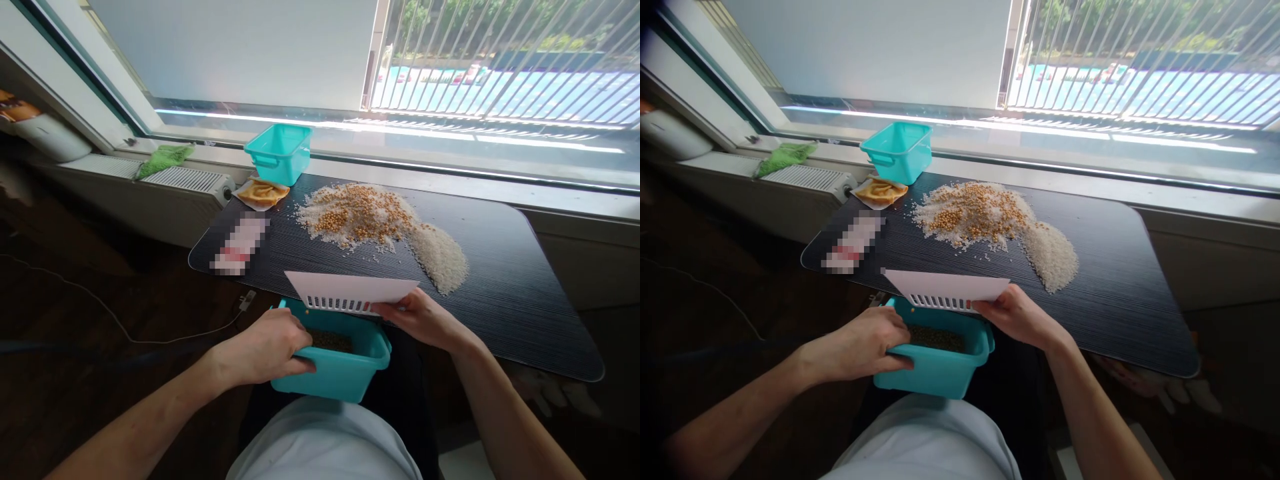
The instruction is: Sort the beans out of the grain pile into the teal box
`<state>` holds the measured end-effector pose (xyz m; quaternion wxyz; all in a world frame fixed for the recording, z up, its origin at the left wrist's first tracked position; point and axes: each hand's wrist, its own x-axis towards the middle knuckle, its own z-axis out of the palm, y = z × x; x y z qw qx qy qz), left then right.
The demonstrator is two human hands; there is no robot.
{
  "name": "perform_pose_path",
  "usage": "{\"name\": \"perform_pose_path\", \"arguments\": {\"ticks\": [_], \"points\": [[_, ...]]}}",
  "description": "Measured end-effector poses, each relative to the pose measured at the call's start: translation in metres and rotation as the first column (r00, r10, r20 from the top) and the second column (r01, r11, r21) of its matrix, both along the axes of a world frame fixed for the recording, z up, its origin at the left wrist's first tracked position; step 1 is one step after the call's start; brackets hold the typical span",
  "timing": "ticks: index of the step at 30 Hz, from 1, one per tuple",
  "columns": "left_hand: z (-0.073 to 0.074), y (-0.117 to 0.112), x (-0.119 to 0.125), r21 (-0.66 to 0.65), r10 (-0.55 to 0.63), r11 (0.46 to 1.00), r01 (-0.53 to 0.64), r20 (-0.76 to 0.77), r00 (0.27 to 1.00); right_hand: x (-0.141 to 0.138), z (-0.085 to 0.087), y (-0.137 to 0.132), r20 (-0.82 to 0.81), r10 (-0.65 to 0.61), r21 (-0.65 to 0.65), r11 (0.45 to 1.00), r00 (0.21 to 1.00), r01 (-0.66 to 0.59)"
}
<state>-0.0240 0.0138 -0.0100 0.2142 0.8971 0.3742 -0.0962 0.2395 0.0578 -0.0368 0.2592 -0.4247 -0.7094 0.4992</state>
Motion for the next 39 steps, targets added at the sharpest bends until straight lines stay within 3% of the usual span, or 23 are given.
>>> {"name": "perform_pose_path", "arguments": {"ticks": [3,6,9,20,33,39], "points": [[-0.001,0.0,0.0,0.006,-0.009,1.0,0.009,-0.003,1.0,0.009,0.004,0.004,0.032,-0.119,0.054,0.992,0.992,0.117],[-0.002,0.001,0.001,0.009,-0.013,1.0,0.013,0.0,1.0,0.016,0.003,0.016,0.078,-0.407,0.186,0.903,0.91,0.388],[-0.002,0.001,0.001,0.013,-0.01,1.0,0.01,0.022,1.0,0.018,0.001,0.028,0.213,-0.538,0.238,0.838,0.816,0.491],[-0.001,0.0,0.001,-0.01,0.001,1.0,-0.001,0.022,1.0,0.009,0.004,0.033,0.298,-0.495,0.344,0.853,0.816,0.392],[0.002,0.001,0.003,-0.002,-0.015,1.0,0.015,0.023,1.0,0.014,-0.004,0.032,0.296,-0.478,0.32,0.865,0.827,0.386],[0.001,0.002,0.003,0.004,-0.016,1.0,0.016,0.011,1.0,0.011,-0.001,0.027,0.256,-0.41,0.311,0.893,0.876,0.327]]}}
